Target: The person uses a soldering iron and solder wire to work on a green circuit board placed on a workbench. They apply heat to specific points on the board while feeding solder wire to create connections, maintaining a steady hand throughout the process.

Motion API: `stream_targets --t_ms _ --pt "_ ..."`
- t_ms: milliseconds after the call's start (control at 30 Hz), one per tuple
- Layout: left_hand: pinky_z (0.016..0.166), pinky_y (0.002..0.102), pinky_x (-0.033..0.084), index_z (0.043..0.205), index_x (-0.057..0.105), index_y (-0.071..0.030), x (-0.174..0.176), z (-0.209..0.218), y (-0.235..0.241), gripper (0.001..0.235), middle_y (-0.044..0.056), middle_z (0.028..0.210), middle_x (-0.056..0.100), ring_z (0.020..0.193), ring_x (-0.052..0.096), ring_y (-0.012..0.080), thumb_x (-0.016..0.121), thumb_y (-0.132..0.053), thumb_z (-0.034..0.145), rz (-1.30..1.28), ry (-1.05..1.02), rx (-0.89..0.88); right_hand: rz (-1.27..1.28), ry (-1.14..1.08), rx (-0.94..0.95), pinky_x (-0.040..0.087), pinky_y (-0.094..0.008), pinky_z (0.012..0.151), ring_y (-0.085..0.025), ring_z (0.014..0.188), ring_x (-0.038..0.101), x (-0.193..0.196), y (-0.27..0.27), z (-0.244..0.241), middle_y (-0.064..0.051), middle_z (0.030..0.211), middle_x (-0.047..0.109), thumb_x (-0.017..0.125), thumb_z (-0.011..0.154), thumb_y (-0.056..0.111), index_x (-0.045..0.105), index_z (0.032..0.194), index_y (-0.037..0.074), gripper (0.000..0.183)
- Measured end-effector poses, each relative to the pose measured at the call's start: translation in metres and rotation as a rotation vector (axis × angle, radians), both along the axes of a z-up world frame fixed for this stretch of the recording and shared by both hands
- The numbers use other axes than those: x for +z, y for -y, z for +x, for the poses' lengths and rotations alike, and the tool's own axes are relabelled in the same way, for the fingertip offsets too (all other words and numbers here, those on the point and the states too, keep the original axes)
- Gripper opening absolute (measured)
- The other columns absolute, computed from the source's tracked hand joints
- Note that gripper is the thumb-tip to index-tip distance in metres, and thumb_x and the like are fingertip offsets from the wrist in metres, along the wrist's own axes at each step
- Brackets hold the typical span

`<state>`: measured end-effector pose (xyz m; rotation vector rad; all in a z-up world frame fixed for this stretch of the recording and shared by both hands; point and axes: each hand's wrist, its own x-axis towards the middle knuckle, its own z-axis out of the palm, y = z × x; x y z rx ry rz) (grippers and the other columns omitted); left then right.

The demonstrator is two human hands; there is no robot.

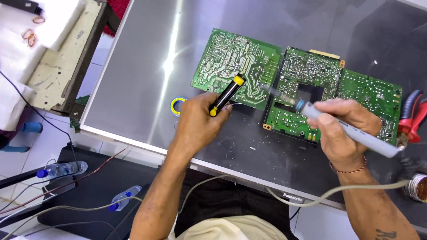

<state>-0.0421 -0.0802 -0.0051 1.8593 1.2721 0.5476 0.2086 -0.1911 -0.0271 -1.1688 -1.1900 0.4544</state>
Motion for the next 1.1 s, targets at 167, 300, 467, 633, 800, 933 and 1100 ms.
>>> stream_targets --t_ms 167,300,467,633,800,933,1100 --pt "0.05 0.039 0.029 0.062 0.054 -0.012 -0.005 0.011 -0.009 0.031 0.002 0.051 0.05 0.05 0.043 0.0191 0.069 -0.027 0.085 0.057 -0.113 -0.019 0.002 0.07 -0.043 0.052 -0.028 0.065 -0.023 0.069 0.064 -0.009 0.002 0.002 -0.017 0.081 0.065 0.062 0.085 0.005 0.064 0.09 -0.005 0.012" --pt "0.049 0.042 0.029 0.063 0.048 -0.012 -0.007 0.01 -0.015 0.031 0.003 0.049 0.049 0.049 0.045 0.0218 0.066 -0.026 0.084 0.076 -0.141 -0.033 0.006 0.148 0.014 0.05 -0.028 0.061 -0.021 0.057 0.062 -0.004 0.0 -0.002 -0.018 0.074 0.064 0.062 0.089 0.011 0.063 0.09 -0.007 0.018" --pt "0.049 0.042 0.029 0.062 0.045 -0.011 -0.01 0.007 -0.019 0.03 0.003 0.049 0.047 0.048 0.043 0.0223 0.063 -0.023 0.083 0.105 -0.102 -0.068 -0.065 0.206 -0.006 0.049 -0.026 0.056 -0.021 0.058 0.062 0.006 0.001 -0.008 -0.019 0.076 0.064 0.06 0.09 0.007 0.064 0.093 -0.009 0.017" --pt "0.05 0.043 0.033 0.064 0.052 -0.011 -0.01 0.006 -0.018 0.027 0.004 0.052 0.053 0.05 0.049 0.0236 0.065 -0.025 0.084 0.116 -0.09 -0.079 -0.072 0.098 -0.029 0.051 -0.021 0.051 -0.021 0.06 0.064 -0.004 0.002 -0.01 -0.02 0.086 0.065 0.063 0.09 0.007 0.065 0.096 -0.007 0.015" --pt "0.049 0.047 0.034 0.067 0.055 -0.011 -0.012 0.009 -0.016 0.024 0.007 0.054 0.056 0.052 0.053 0.0274 0.064 -0.026 0.083 0.104 -0.138 -0.09 -0.113 0.122 -0.028 0.048 -0.023 0.05 -0.019 0.055 0.061 -0.002 0.006 -0.014 -0.02 0.083 0.064 0.06 0.088 0.007 0.064 0.093 -0.008 0.016" --pt "0.05 0.047 0.034 0.066 0.054 -0.01 -0.014 0.011 -0.016 0.025 0.008 0.055 0.056 0.053 0.052 0.0291 0.063 -0.026 0.083 0.112 -0.12 -0.098 -0.1 0.08 -0.03 0.054 -0.023 0.052 -0.022 0.061 0.064 -0.007 0.009 -0.014 -0.019 0.084 0.065 0.063 0.09 0.009 0.064 0.095 -0.006 0.016" --pt "0.051 0.048 0.034 0.066 0.054 -0.009 -0.017 0.013 -0.017 0.024 0.009 0.055 0.056 0.053 0.052 0.0316 0.062 -0.025 0.081 0.126 -0.137 -0.095 -0.104 0.12 -0.051 0.052 -0.024 0.053 -0.022 0.059 0.064 -0.007 0.007 -0.016 -0.02 0.082 0.064 0.061 0.088 0.007 0.064 0.092 -0.008 0.016"
